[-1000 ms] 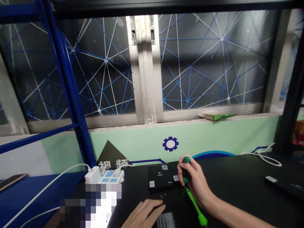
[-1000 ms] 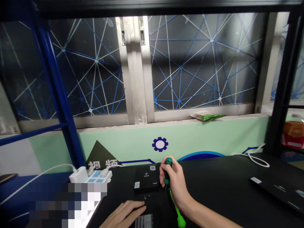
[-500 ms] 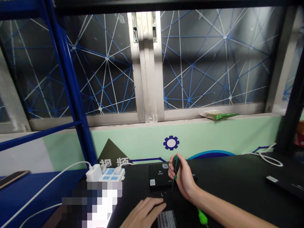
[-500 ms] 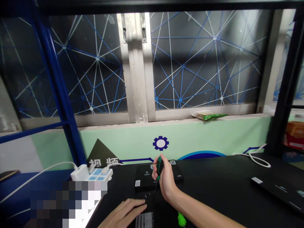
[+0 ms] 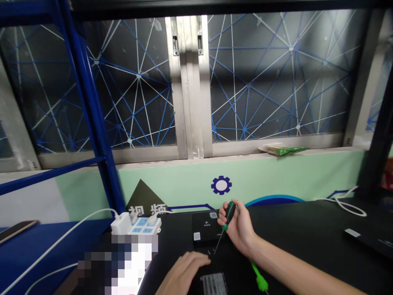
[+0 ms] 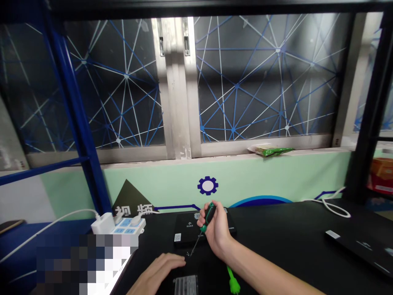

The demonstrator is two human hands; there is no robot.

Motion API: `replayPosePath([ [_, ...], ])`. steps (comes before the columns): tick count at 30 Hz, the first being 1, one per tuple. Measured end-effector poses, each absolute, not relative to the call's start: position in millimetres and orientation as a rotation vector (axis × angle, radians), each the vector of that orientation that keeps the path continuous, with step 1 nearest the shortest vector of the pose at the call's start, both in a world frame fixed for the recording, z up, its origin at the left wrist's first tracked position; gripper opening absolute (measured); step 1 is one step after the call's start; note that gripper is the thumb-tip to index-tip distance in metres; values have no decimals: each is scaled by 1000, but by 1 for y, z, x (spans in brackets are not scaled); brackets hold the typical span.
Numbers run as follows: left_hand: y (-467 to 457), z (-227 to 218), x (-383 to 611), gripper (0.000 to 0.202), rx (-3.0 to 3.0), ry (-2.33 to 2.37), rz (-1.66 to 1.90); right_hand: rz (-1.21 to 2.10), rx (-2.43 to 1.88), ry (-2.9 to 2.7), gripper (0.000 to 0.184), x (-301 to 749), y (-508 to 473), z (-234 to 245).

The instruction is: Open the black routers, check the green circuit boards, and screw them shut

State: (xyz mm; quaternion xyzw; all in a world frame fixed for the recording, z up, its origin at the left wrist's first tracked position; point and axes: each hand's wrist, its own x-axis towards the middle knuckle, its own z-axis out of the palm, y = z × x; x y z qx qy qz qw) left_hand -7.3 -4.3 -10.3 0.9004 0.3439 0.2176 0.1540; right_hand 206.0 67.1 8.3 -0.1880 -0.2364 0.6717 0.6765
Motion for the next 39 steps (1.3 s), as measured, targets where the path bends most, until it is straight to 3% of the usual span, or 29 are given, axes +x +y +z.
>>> replayPosePath([
  [7, -5, -13, 1, 5, 2558, 1109, 830, 1581, -369, -431, 26, 203, 63, 6],
  [21, -9, -8, 2, 17, 2570, 1298, 820, 1656, -339, -338, 21, 195, 52, 5],
  [39, -10, -7, 4, 18, 2602, 1298, 810, 1780, -306, -357, 37, 194, 45, 14],
])
